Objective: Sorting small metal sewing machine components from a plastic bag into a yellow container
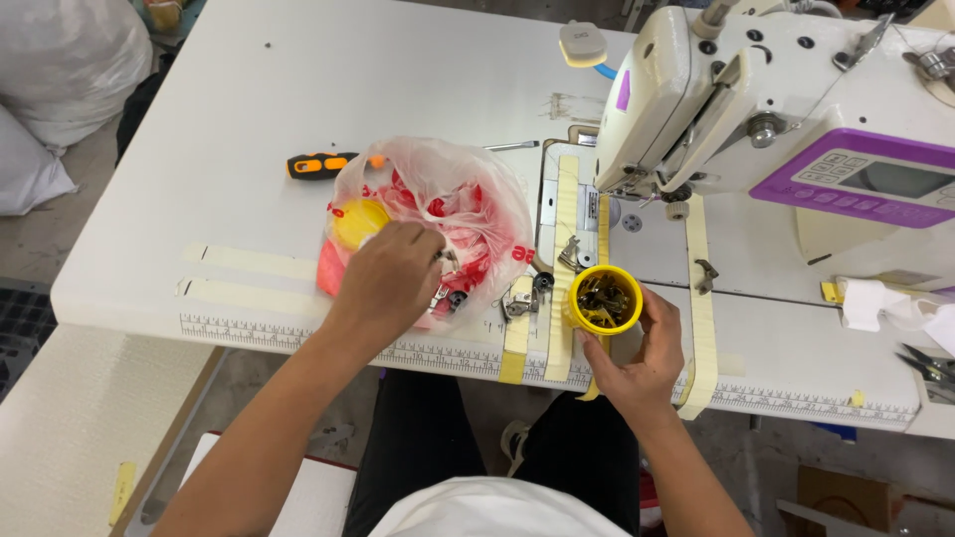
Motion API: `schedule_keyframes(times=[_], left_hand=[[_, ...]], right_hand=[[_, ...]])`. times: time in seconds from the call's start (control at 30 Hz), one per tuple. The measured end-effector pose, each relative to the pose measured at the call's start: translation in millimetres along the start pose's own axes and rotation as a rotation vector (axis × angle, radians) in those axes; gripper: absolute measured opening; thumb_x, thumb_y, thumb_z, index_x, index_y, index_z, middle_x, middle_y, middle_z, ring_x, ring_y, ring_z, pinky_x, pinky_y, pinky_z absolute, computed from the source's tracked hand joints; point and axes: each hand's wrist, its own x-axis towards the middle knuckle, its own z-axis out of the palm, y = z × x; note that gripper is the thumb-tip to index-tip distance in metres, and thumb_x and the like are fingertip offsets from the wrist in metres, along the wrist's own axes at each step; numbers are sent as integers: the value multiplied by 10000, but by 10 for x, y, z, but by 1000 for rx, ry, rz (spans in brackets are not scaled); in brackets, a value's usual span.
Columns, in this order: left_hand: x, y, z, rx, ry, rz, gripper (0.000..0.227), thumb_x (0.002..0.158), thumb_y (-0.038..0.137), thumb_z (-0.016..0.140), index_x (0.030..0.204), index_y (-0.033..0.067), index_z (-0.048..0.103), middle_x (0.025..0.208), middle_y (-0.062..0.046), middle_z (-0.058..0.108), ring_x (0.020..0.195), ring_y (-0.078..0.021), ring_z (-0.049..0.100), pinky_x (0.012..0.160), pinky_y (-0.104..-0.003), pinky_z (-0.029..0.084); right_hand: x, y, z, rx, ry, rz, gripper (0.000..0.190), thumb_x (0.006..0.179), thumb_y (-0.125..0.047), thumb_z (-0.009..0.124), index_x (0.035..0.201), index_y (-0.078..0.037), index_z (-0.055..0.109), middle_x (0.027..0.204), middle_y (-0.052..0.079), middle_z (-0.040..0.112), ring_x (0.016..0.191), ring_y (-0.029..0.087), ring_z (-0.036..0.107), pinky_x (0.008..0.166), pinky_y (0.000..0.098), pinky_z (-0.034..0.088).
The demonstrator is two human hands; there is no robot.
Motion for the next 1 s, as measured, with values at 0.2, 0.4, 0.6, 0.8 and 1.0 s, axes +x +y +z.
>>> schedule_keyframes(times=[0.2, 0.4, 0.6, 0.8, 1.0], left_hand=[[132, 416, -633, -131, 257, 129, 184, 1015, 246, 617, 1089, 107, 713, 894, -85, 625, 882, -285, 656, 785, -358, 563], [464, 1168, -524, -391, 323, 357, 124, 945, 118, 673, 1046, 86, 738, 900, -111, 664, 851, -298, 674, 745, -369, 583], [665, 1410, -182, -140, 289, 576, 158, 807, 52, 738, 965, 57, 739, 940, -115, 625, 866, -295, 619, 724, -386, 560], [655, 1309, -273, -199, 292, 465, 257, 924, 33, 621, 1158, 58, 722, 1012, -141, 659, 919, -337, 692, 708, -409, 563], [248, 495, -593, -160, 316, 173, 216, 950, 125, 623, 1133, 136, 737, 1002, -65, 671, 928, -293, 679, 810, -380, 568]], right_hand=[[-60, 175, -3, 26, 47, -36, 767, 752, -68, 890, 1341, 181, 468, 1211, 294, 526, 1093, 492, 647, 962, 566, 552], [2, 130, -18, 58, 76, -43, 795, 712, -77, 922, 1328, 176, 488, 1191, 296, 555, 1078, 477, 665, 943, 554, 565], [50, -29, -14, -21, 67, 10, 711, 744, -71, 900, 1299, 147, 512, 1174, 277, 566, 1059, 470, 662, 935, 532, 568], [30, 63, -34, 54, 73, 14, 764, 724, -109, 916, 1316, 150, 508, 1175, 273, 568, 1072, 429, 665, 943, 509, 558], [-70, 321, -25, -5, 88, 79, 705, 745, -170, 940, 1274, 115, 571, 1134, 280, 618, 1048, 453, 668, 967, 507, 521]])
